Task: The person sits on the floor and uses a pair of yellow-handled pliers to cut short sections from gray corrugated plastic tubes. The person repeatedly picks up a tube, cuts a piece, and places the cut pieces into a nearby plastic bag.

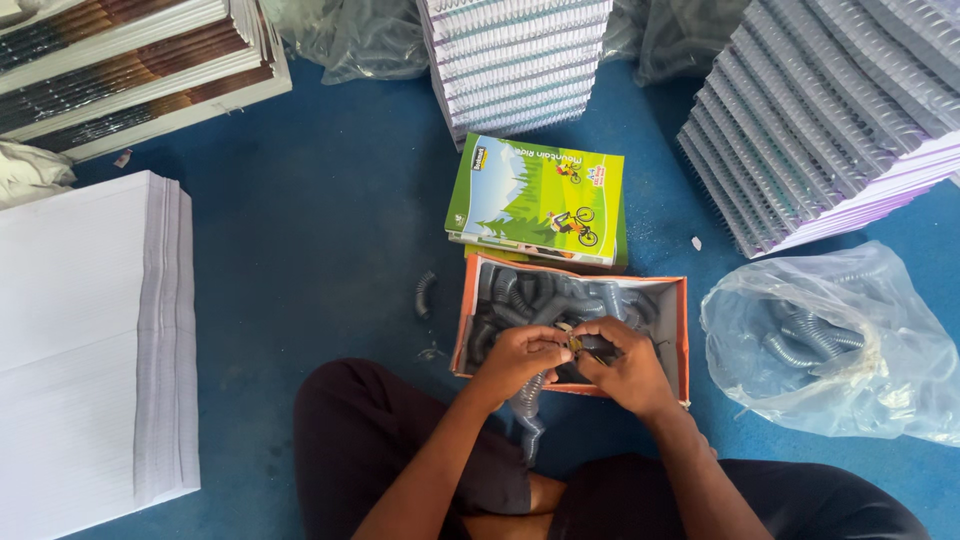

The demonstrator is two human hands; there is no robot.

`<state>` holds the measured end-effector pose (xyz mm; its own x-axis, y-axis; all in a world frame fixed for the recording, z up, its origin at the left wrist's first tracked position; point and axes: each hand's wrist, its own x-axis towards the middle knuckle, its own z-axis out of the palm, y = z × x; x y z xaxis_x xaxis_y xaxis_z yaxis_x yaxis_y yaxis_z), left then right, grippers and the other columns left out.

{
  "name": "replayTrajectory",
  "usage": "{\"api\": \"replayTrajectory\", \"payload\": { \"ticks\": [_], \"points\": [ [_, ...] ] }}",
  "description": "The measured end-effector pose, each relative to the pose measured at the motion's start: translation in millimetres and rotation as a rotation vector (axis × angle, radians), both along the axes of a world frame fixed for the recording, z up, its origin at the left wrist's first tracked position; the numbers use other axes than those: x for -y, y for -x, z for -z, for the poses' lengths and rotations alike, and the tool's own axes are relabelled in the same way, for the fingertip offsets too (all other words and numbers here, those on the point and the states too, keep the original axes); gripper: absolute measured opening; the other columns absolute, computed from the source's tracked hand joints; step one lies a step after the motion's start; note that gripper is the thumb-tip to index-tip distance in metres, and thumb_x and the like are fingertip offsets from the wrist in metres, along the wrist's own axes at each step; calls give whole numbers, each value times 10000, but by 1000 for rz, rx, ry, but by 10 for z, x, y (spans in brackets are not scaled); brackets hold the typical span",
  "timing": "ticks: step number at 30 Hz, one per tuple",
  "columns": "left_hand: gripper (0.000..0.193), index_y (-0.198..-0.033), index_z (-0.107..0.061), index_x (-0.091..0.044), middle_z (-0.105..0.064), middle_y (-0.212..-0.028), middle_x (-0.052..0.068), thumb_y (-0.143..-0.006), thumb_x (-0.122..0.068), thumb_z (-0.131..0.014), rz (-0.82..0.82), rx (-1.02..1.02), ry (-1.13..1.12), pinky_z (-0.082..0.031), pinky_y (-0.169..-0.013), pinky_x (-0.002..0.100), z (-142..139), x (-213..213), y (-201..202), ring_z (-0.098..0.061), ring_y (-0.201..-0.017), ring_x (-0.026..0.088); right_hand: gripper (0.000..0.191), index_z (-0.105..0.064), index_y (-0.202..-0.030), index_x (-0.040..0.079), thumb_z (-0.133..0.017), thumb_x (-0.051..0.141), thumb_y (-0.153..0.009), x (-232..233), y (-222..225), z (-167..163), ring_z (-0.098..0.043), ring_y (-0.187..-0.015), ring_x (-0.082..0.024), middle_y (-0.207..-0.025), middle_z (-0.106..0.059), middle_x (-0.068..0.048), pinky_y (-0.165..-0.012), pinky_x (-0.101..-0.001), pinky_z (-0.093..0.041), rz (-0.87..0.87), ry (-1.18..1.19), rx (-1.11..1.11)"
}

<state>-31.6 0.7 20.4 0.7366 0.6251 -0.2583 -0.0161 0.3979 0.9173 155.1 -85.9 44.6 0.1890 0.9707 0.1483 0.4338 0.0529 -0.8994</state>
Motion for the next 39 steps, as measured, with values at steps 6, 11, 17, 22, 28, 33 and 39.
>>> {"api": "replayTrajectory", "payload": {
  "ticks": [6, 11, 17, 22, 28, 33, 39],
  "points": [
    [310, -1179, -673, 73, -744, -985, 90, -892, -44, -662, -2, 0, 27, -526, -603, 229, 9, -21, 5, -630, -657, 89, 320, -713, -1087, 24, -741, 12, -769, 0, -7, 7, -742, -950, -157, -1042, -767, -85, -842, -289, -572, -7, -2, -6],
    [253, -1115, -669, 75, -715, -916, 86, -893, -35, -617, -47, -48, 24, -483, -554, 227, 83, -15, -46, -591, -610, 75, 343, -702, -1117, 23, -750, 26, -777, 2, 61, -38, -742, -968, -180, -1073, -747, -103, -842, -301, -586, -75, -5, -95],
    [194, -1059, -667, 83, -659, -810, 60, -905, -34, -644, -66, -63, -24, -476, -535, 230, 125, 20, -44, -579, -599, 66, 435, -723, -1159, 35, -791, 34, -729, 8, 97, -127, -728, -1007, -248, -1075, -728, -119, -892, -333, -565, -161, -51, 45],
    [228, -1081, -676, 70, -673, -808, 61, -902, -70, -672, -53, -89, -14, -466, -525, 225, 65, 18, -48, -581, -591, 65, 407, -716, -1127, 39, -810, 55, -731, -6, 102, -108, -728, -1023, -249, -1099, -722, -110, -893, -341, -568, -130, -57, 77],
    [329, -1184, -663, 56, -696, -871, 71, -908, -109, -732, -21, -84, -2, -498, -571, 220, -33, -1, -15, -610, -639, 75, 378, -717, -1097, 37, -766, 25, -723, -14, 96, -92, -742, -922, -221, -1083, -721, -94, -783, -344, -607, -38, 104, -37],
    [390, -1224, -639, 59, -725, -1007, 72, -872, -70, -745, -16, -2, -17, -542, -621, 233, -3, -13, -14, -650, -717, 79, 333, -706, -1073, 26, -801, 66, -756, 4, 46, -63, -731, -833, -185, -1040, -738, -83, -626, -345, -631, 68, 257, -143],
    [362, -1252, -635, 83, -738, -1000, 95, -934, -90, -648, -38, -37, 26, -537, -582, 235, 116, -17, -9, -642, -647, 96, 330, -720, -1070, 6, -812, 32, -753, -23, -7, -23, -746, -927, -179, -1031, -758, -93, -809, -310, -580, -18, -85, 64]
  ]
}}
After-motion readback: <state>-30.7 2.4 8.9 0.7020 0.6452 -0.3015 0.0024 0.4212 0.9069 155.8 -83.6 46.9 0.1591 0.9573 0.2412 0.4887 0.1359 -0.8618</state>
